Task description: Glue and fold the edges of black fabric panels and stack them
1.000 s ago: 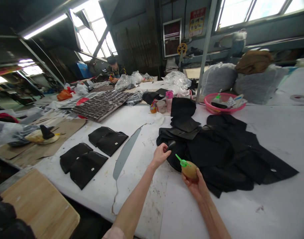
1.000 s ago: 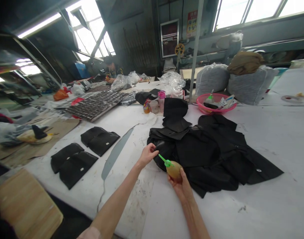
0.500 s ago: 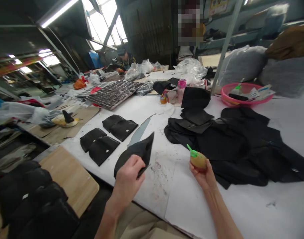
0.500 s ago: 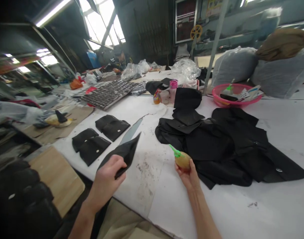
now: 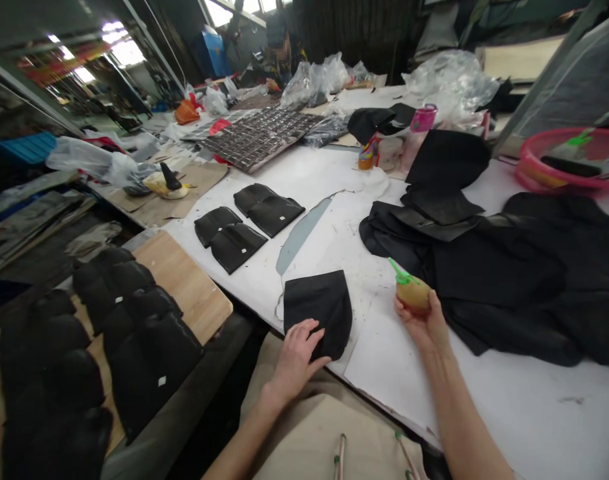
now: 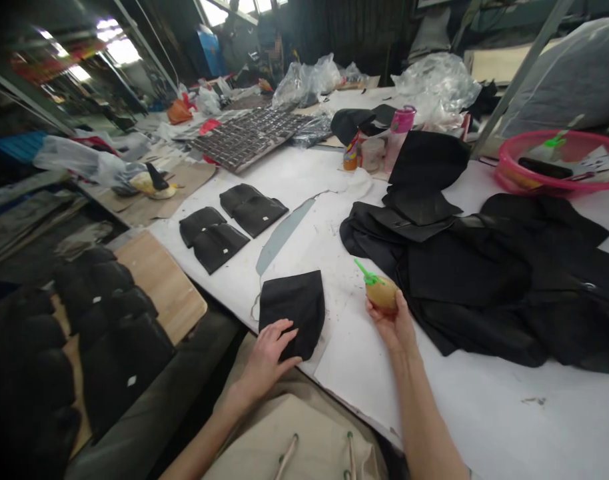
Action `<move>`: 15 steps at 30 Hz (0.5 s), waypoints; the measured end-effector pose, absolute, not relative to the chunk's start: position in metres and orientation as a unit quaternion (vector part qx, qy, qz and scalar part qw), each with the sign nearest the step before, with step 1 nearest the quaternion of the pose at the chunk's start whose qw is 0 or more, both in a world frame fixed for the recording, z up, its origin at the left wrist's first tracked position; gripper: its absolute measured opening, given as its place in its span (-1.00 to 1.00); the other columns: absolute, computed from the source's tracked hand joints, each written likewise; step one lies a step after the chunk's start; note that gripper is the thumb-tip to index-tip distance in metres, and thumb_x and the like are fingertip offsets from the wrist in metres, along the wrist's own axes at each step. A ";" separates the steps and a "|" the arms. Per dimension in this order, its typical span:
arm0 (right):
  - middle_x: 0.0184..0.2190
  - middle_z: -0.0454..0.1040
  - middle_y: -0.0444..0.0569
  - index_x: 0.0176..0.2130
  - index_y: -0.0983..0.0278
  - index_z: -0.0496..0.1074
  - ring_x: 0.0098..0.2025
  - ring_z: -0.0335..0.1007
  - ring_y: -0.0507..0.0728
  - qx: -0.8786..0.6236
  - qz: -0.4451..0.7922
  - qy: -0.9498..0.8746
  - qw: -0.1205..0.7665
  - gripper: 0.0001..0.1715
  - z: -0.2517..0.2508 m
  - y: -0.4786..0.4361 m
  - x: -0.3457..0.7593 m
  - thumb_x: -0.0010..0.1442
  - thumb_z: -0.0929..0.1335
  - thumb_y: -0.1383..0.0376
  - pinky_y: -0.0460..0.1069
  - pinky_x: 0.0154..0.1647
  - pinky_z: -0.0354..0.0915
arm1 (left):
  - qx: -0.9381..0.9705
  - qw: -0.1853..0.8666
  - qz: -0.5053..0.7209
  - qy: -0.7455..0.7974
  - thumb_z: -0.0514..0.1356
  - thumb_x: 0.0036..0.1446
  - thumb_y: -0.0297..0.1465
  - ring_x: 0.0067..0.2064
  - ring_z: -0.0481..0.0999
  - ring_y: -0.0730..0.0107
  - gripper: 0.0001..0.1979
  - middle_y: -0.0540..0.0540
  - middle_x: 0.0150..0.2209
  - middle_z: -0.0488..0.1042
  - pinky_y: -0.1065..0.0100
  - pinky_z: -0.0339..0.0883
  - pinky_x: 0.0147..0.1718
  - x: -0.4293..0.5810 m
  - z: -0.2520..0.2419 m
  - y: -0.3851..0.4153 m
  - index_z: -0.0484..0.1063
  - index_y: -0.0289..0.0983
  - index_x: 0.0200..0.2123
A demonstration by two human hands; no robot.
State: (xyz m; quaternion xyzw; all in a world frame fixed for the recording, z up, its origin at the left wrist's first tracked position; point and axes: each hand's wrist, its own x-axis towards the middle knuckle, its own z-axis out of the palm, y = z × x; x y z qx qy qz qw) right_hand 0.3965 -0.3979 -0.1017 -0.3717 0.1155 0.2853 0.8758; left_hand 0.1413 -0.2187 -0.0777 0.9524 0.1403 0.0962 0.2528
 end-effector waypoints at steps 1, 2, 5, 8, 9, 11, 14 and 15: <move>-0.20 0.55 0.07 -0.16 0.26 0.53 -0.33 0.47 0.16 -0.377 0.287 0.119 0.873 -0.39 -0.102 -0.396 0.396 -0.17 0.59 0.04 -0.05 -0.53 0.41 | 0.955 0.247 0.095 0.134 0.34 0.08 -0.37 0.20 0.34 0.04 -0.52 -0.18 0.14 0.38 -0.05 0.28 0.16 0.141 -0.080 -0.214 0.37 -0.15 0.09; -0.19 0.55 0.07 -0.16 0.26 0.53 -0.32 0.48 0.16 -0.381 0.288 0.121 0.870 -0.41 -0.103 -0.395 0.396 -0.15 0.58 0.05 -0.05 -0.53 0.42 | 0.958 0.241 0.094 0.126 0.34 0.09 -0.38 0.20 0.34 0.05 -0.57 -0.17 0.12 0.40 -0.03 0.29 0.16 0.141 -0.082 -0.212 0.41 -0.16 0.04; -0.21 0.56 0.08 -0.16 0.26 0.52 -0.34 0.48 0.16 -0.388 0.291 0.117 0.866 -0.43 -0.105 -0.392 0.398 -0.14 0.58 0.07 -0.07 -0.57 0.40 | 0.963 0.216 0.104 0.121 0.23 0.19 -0.45 0.14 0.39 0.13 -0.80 -0.16 0.06 0.45 0.06 0.32 0.13 0.148 -0.088 -0.210 0.48 -0.19 -0.09; -0.25 0.57 0.07 -0.16 0.26 0.52 -0.39 0.48 0.15 -0.386 0.294 0.108 0.868 -0.41 -0.108 -0.390 0.403 -0.17 0.59 0.08 -0.10 -0.63 0.36 | 0.963 0.201 0.115 0.138 0.10 0.26 -0.51 0.04 0.46 0.22 -0.81 -0.14 -0.07 0.51 0.17 0.37 0.05 0.157 -0.085 -0.211 0.52 -0.20 -0.26; -0.25 0.56 0.06 -0.16 0.25 0.52 -0.40 0.47 0.14 -0.385 0.294 0.105 0.868 -0.43 -0.108 -0.390 0.405 -0.15 0.59 0.08 -0.10 -0.64 0.36 | 0.962 0.205 0.114 0.142 0.10 0.26 -0.51 0.02 0.47 0.23 -0.80 -0.14 -0.10 0.51 0.19 0.38 0.03 0.159 -0.083 -0.211 0.52 -0.21 -0.28; -0.25 0.56 0.05 -0.16 0.25 0.51 -0.40 0.47 0.13 -0.381 0.294 0.099 0.871 -0.49 -0.109 -0.388 0.409 -0.08 0.56 0.08 -0.10 -0.64 0.36 | 0.958 0.225 0.107 0.140 0.15 0.23 -0.46 0.02 0.46 0.22 -0.86 -0.14 -0.09 0.50 0.21 0.39 0.01 0.160 -0.077 -0.210 0.52 -0.21 -0.22; -0.24 0.55 0.03 -0.14 0.24 0.50 -0.38 0.48 0.13 -0.375 0.295 0.090 0.874 -0.54 -0.109 -0.387 0.412 0.00 0.52 0.08 -0.09 -0.61 0.40 | 0.953 0.257 0.093 0.128 0.29 0.13 -0.33 0.08 0.42 0.14 -0.78 -0.18 -0.01 0.46 0.14 0.38 0.05 0.157 -0.073 -0.210 0.50 -0.22 -0.13; -0.24 0.55 0.02 -0.14 0.24 0.50 -0.38 0.48 0.13 -0.372 0.299 0.087 0.874 -0.54 -0.109 -0.386 0.413 0.00 0.52 0.09 -0.08 -0.60 0.40 | 0.953 0.259 0.092 0.127 0.32 0.10 -0.33 0.10 0.41 0.12 -0.77 -0.19 0.02 0.45 0.12 0.37 0.07 0.155 -0.074 -0.212 0.50 -0.23 -0.15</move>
